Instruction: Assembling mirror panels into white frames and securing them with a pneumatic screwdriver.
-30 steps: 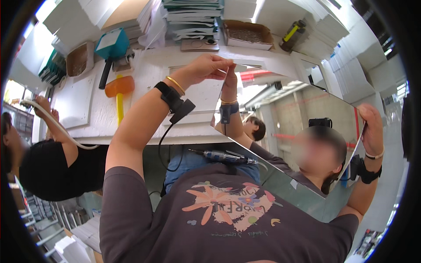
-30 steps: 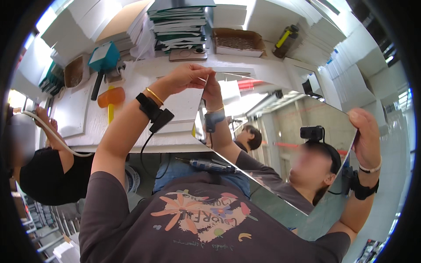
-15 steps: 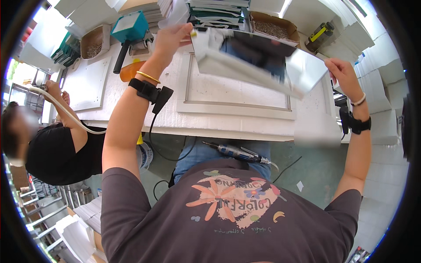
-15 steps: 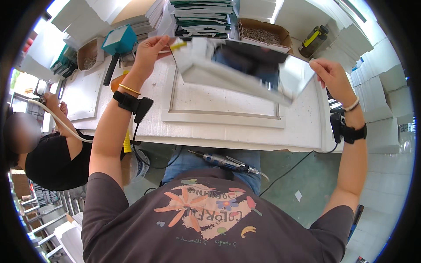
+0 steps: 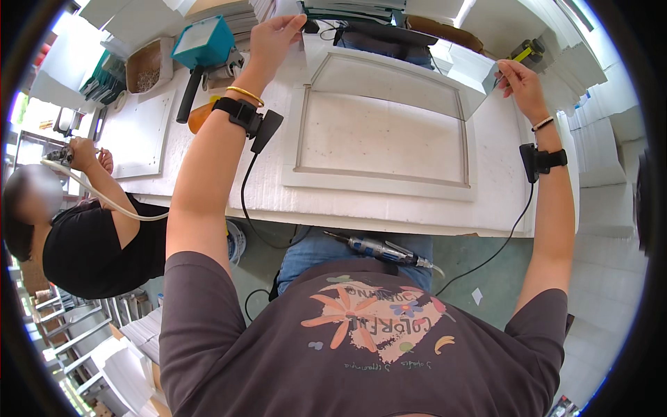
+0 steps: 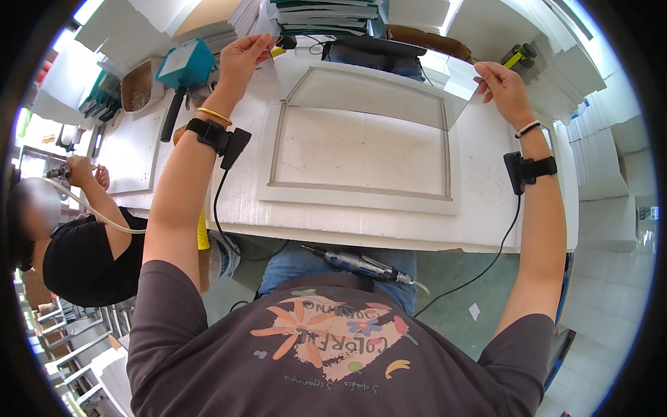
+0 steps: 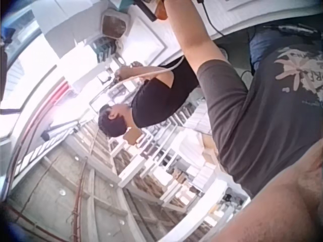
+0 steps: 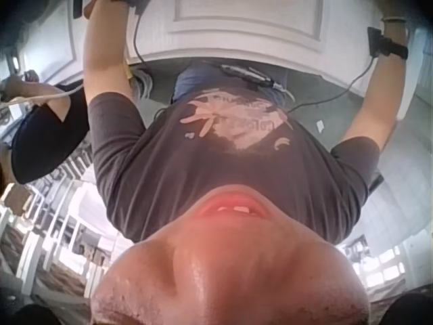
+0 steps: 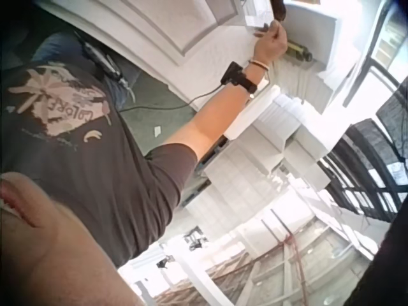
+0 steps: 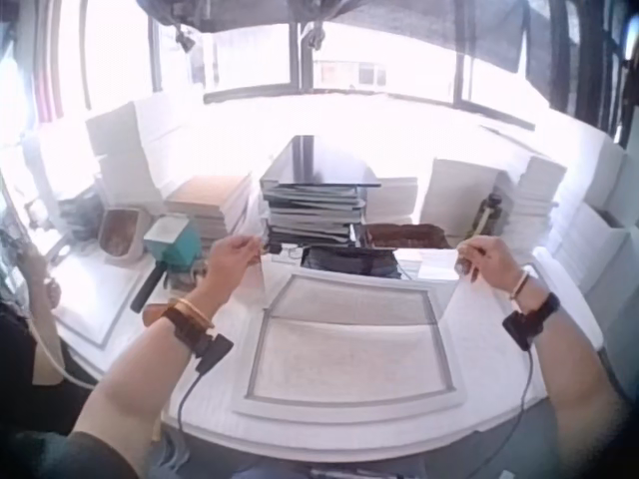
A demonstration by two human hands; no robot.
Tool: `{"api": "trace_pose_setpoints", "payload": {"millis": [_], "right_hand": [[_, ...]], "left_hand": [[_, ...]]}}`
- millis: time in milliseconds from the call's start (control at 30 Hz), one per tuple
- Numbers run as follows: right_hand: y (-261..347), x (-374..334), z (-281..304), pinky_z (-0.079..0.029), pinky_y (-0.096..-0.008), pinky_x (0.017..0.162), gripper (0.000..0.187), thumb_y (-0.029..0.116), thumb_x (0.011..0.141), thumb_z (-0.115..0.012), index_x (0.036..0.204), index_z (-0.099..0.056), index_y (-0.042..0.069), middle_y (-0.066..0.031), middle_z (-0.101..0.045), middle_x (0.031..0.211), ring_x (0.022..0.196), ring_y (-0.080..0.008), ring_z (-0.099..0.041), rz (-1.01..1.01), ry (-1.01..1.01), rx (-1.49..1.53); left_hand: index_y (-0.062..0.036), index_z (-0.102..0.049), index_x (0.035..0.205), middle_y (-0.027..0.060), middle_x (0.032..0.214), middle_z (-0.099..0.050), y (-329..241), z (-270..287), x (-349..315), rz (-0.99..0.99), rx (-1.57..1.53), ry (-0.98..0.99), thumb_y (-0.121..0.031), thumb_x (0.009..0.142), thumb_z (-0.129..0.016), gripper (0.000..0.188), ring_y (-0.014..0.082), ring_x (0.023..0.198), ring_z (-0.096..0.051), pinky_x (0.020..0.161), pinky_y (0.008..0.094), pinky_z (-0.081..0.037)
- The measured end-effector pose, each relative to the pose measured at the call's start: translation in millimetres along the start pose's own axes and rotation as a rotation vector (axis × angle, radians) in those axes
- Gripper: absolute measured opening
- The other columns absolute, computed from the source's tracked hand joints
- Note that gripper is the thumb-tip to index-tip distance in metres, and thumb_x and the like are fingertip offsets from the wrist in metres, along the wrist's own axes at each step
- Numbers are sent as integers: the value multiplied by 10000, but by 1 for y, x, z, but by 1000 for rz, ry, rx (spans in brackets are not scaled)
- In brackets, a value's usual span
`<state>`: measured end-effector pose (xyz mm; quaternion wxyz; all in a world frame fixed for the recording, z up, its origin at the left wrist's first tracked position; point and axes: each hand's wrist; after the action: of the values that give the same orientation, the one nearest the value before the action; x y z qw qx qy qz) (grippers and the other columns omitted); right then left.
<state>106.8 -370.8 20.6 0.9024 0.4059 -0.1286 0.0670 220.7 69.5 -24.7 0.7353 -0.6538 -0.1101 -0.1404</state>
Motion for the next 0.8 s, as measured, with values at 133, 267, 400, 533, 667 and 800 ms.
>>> {"api": "trace_pose_setpoints", "payload": {"millis": [133,267,400,533,667,800], "right_hand": [[-6,6,-1,-478,-194,529,287,252,890,-535,1031,-617,16,-49,-620,754,626,-69,-563,-28,18,20],[-10,10,-3,-489,-200,559,291,256,890,-535,1040,-613,19,-46,-618,749,658,-74,-577,-17,10,49],[-13,13,-7,-496,-203,577,279,243,889,-539,1037,-613,18,-38,-612,742,678,-77,-586,-18,24,75],[-21,13,-8,-499,-208,584,271,235,889,-539,1037,-613,20,-37,-610,741,685,-79,-586,-17,8,86],[-17,7,-10,-496,-207,591,262,221,891,-535,1016,-608,3,-35,-599,780,681,-87,-583,44,-8,57],[-4,-16,-6,-486,-216,583,229,186,899,-517,972,-595,-16,-43,-580,800,663,-101,-580,154,22,-66]], "left_hand": [[-12,-655,934,35,822,-647,-1,-2,4,14,-17,9,-254,812,-652,270,93,738,-603,708,209,-495],[-10,-652,939,36,839,-648,1,2,5,19,14,0,-250,812,-651,271,92,750,-603,723,208,-493],[-4,-649,944,34,840,-646,1,2,3,30,-10,-3,-245,815,-648,273,92,753,-602,729,203,-489],[1,-644,951,36,845,-637,-3,1,2,22,11,19,-242,824,-639,274,101,766,-603,748,211,-486],[1,-615,996,33,879,-617,-8,13,-2,64,28,127,-250,844,-611,293,101,807,-589,783,215,-474],[-5,-592,1022,26,921,-595,-15,26,-31,113,-26,232,-249,863,-585,291,93,854,-565,823,216,-453]]}}
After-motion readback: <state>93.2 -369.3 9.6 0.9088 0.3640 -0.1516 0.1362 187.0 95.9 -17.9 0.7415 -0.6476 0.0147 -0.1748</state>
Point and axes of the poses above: each hand's wrist, its own x-axis towards the middle knuckle, its own z-axis out of the back of the hand, y = z × x
